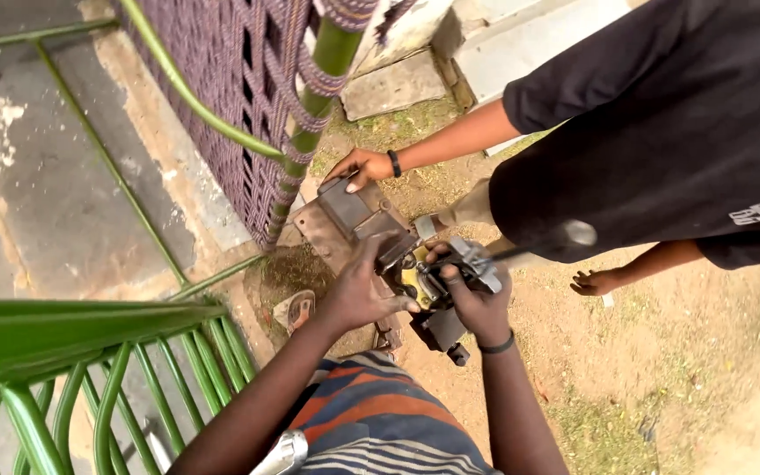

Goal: The person clamps a small metal motorcycle component in a bench vise and uses wrenches to loosen, tighten, and reposition bolts on it, turning the part as they work on different fasteners.

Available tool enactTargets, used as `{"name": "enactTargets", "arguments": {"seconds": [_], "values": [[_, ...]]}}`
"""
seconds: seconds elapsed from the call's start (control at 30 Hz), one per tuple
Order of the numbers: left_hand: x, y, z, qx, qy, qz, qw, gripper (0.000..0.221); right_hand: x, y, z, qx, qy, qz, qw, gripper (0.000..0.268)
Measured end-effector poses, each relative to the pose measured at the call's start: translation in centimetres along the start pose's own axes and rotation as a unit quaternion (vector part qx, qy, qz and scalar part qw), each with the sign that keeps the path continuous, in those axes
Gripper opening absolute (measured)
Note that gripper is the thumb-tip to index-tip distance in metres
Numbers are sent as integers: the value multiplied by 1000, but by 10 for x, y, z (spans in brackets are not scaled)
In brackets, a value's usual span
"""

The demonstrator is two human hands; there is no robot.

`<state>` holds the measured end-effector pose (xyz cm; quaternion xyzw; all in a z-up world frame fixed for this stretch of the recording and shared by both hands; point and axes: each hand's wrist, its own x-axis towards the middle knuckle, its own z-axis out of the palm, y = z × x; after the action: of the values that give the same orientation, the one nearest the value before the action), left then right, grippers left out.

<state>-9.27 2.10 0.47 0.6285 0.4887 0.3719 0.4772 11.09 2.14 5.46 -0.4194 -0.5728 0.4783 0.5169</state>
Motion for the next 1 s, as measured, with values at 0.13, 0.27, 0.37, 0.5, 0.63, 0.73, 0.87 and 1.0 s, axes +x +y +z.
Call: {"name": "enactTargets", "arguments": {"seconds": [0.13, 0.27, 0.37, 0.5, 0.63, 0.73, 0.87, 1.0], "values": [[8, 3, 5, 116, -37, -22, 992, 123, 12, -4, 1, -158, -55, 49, 985, 28], [13, -16, 14, 71, 2, 53, 996, 118, 14, 3, 2, -57, -46, 49, 996, 22], [14, -16, 13, 60, -4, 61, 996, 116, 10, 7, 5, -112, -23, 18, 993, 21], [21, -2, 21, 115, -7, 143, 983, 106, 9, 8, 7, -49, -13, -7, 999, 24], [35, 0, 37, 36, -23, 102, 994, 78, 11, -2, 6, -82, -78, 0, 994, 29], [40, 9, 33, 5, 12, 163, 987, 70, 17, -35, 4, -188, -110, -65, 974, 52], [46, 14, 37, -64, -32, 179, 981, 61, -13, -15, -13, -197, -76, -142, 967, 55], [46, 2, 43, -56, -49, 111, 991, 57, -90, 96, -81, -186, 216, 55, 957, 63]]}}
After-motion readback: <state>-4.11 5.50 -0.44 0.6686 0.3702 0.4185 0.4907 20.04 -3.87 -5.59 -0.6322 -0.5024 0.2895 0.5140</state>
